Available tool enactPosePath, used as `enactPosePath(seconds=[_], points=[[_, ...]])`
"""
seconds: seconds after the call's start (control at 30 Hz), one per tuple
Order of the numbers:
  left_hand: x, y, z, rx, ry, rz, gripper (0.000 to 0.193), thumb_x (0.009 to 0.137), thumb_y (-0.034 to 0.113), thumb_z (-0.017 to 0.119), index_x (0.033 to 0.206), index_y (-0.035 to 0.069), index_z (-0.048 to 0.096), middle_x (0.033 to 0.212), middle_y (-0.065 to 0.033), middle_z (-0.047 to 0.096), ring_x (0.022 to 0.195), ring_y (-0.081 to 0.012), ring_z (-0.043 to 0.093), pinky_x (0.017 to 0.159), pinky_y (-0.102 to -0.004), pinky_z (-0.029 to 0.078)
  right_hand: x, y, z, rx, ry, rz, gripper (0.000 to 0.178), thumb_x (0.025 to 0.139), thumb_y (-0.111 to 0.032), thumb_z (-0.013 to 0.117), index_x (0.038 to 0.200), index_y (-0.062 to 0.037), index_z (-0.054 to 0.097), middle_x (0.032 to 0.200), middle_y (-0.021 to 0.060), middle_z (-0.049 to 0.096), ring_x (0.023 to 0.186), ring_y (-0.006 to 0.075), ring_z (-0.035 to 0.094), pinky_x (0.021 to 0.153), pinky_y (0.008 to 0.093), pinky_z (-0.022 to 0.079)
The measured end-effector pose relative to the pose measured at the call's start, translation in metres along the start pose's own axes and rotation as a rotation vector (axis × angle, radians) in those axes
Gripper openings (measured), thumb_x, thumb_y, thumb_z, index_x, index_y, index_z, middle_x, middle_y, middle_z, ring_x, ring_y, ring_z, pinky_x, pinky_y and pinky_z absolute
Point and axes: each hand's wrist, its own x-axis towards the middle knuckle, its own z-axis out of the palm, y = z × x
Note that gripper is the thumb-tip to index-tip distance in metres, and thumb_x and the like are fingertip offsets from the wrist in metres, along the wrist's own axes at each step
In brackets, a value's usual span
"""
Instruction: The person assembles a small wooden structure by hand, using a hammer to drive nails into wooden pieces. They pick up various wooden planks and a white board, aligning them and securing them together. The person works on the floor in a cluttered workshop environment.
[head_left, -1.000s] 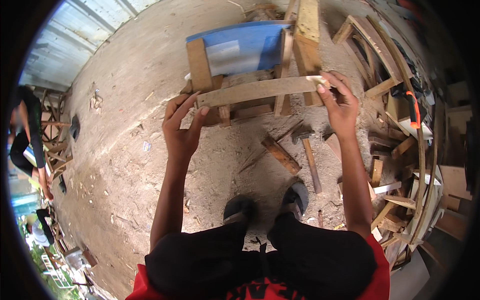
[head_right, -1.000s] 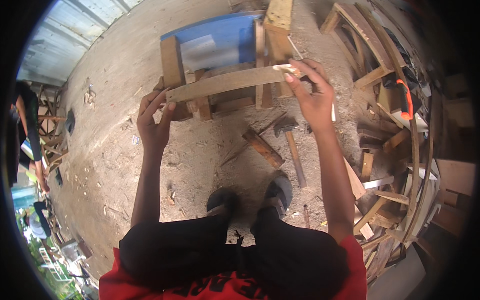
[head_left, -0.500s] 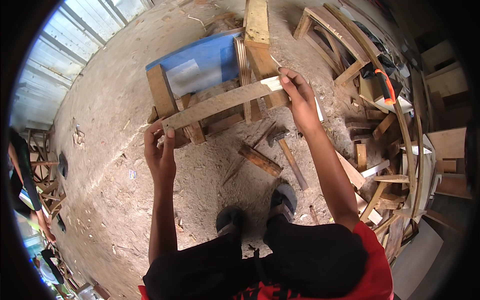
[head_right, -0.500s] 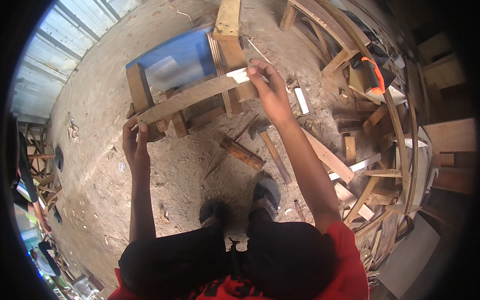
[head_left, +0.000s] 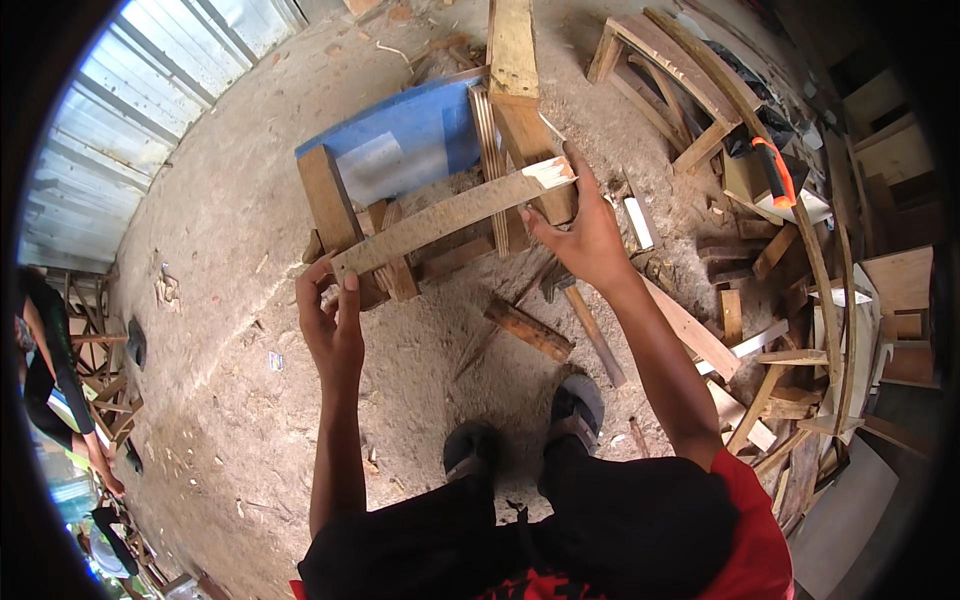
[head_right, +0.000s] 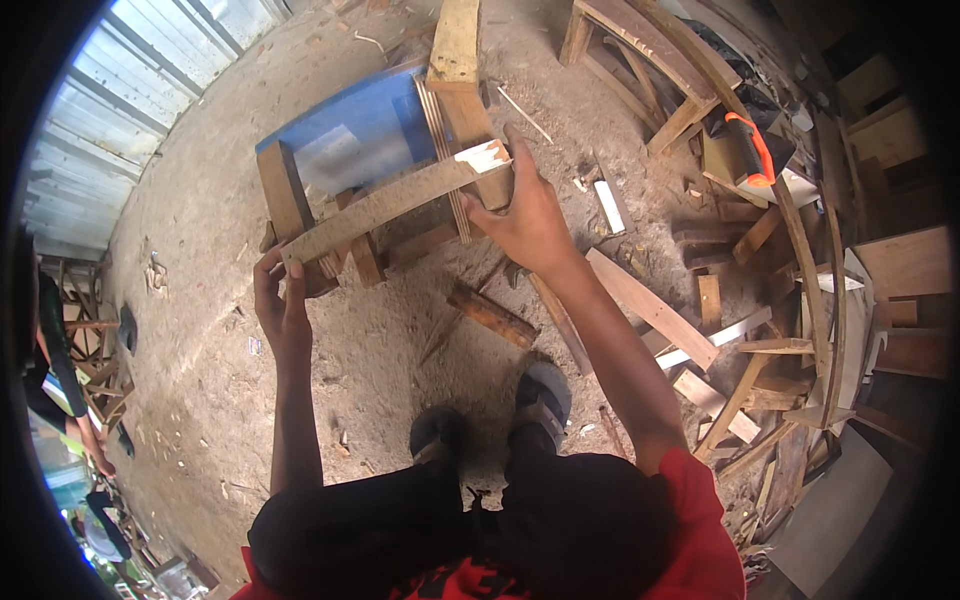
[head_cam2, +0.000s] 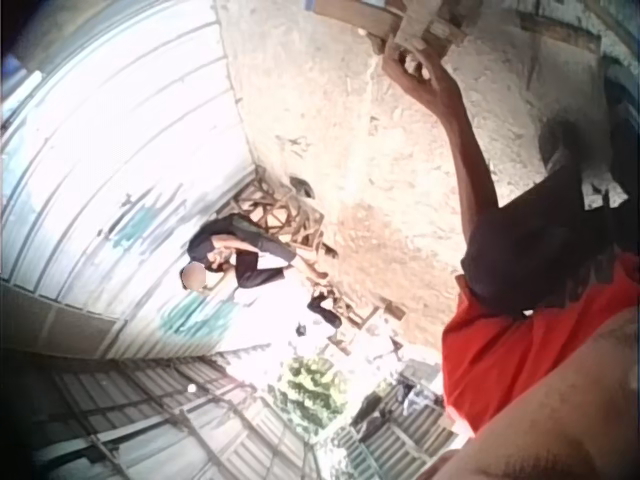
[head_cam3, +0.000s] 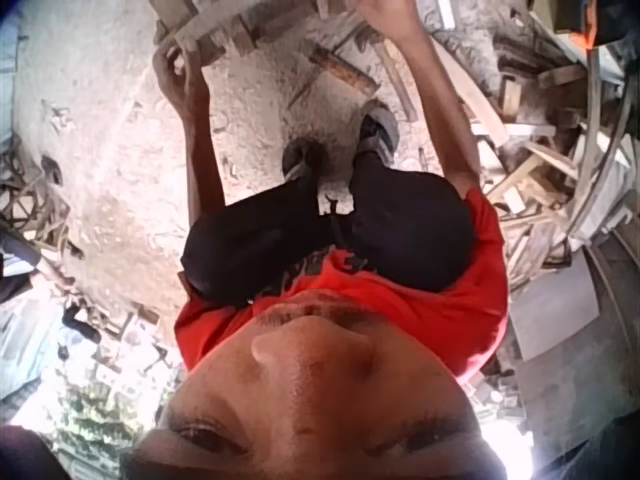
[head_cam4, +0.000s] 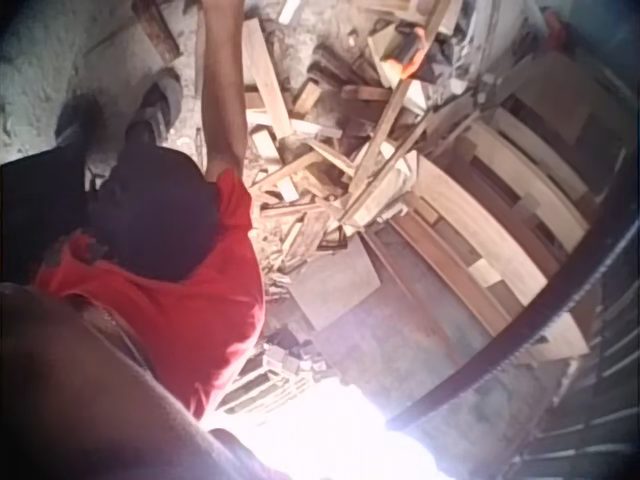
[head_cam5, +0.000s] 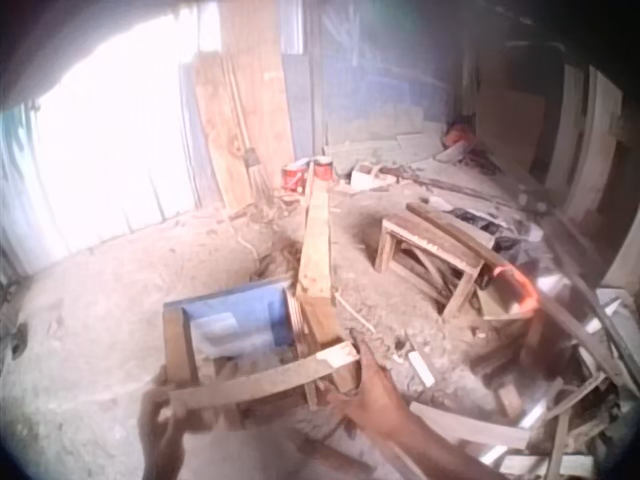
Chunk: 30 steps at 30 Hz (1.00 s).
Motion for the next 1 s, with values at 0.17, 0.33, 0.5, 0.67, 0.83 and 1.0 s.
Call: enactPosePath(seconds=[0.17, 0.33, 0.5, 0.67, 0.83, 1.0], points=[[0.001, -0.001, -0.002, 0.017, -0.022, 0.005, 0.032, 0.101, 0.023, 0.066, 0.126, 0.005, 0.059, 0.122, -0.0079, 0.058, 0.114, -0.0190, 0.059, 0.086, -0.0358, 0.056, 0.002, 0.009, -0.004, -0.157, 0.000, -0.206, 0.102, 0.086, -0.013, 0.079, 0.161, -0.0046, 0.010, 0.135, 0.0308, 0.059, 0.122, 0.0407, 0.063, 0.104, 0.0455, 0.050], [0.001, 0.003, 0.000, -0.045, -0.013, -0.039, 0.032, 0.100, 0.023, 0.067, 0.126, 0.005, 0.059, 0.122, -0.0084, 0.058, 0.114, -0.0197, 0.060, 0.085, -0.0341, 0.056, 0.004, 0.011, -0.002, -0.171, 0.025, -0.339, 0.110, 0.084, -0.010, 0.080, 0.162, -0.0069, 0.003, 0.143, 0.0315, 0.052, 0.131, 0.0418, 0.055, 0.108, 0.0482, 0.046], [0.002, 0.011, -0.004, -0.103, -0.016, -0.094, 0.039, 0.098, 0.025, 0.070, 0.130, 0.007, 0.056, 0.125, -0.0093, 0.057, 0.116, -0.0207, 0.059, 0.086, -0.0337, 0.056, 0.008, 0.005, -0.009, -0.184, 0.054, -0.282, 0.118, 0.084, -0.042, 0.080, 0.160, 0.0021, 0.001, 0.147, 0.0393, 0.042, 0.141, 0.0463, 0.042, 0.116, 0.0521, 0.037], [-0.002, 0.012, -0.002, -0.312, 0.060, -0.327, 0.055, 0.096, 0.031, 0.071, 0.140, 0.009, 0.046, 0.132, -0.0107, 0.053, 0.122, -0.0221, 0.056, 0.087, -0.0365, 0.056, 0.026, -0.006, -0.025, 0.089, -0.043, 0.232, 0.130, 0.077, -0.078, 0.070, 0.157, 0.0103, 0.016, 0.146, 0.0422, 0.041, 0.143, 0.0476, 0.040, 0.116, 0.0527, 0.036], [0.001, 0.035, 0.004, -0.456, -0.006, -0.606, 0.058, 0.097, 0.041, 0.065, 0.138, 0.003, 0.048, 0.132, -0.0127, 0.057, 0.122, -0.0242, 0.059, 0.091, -0.0405, 0.055, 0.033, 0.007, -0.022, 0.295, -0.201, 0.217, 0.115, 0.083, -0.063, 0.074, 0.152, 0.0144, 0.025, 0.141, 0.0396, 0.049, 0.138, 0.0470, 0.046, 0.117, 0.0512, 0.033], [0.012, 0.037, 0.002, -0.503, -0.117, -0.684, 0.061, 0.094, 0.048, 0.061, 0.135, 0.004, 0.052, 0.126, -0.0131, 0.064, 0.115, -0.0248, 0.064, 0.090, -0.0428, 0.053, 0.036, 0.016, -0.021, 0.308, -0.155, 0.235, 0.106, 0.086, -0.059, 0.074, 0.150, 0.0141, 0.033, 0.142, 0.0377, 0.049, 0.141, 0.0432, 0.044, 0.119, 0.0496, 0.030]])
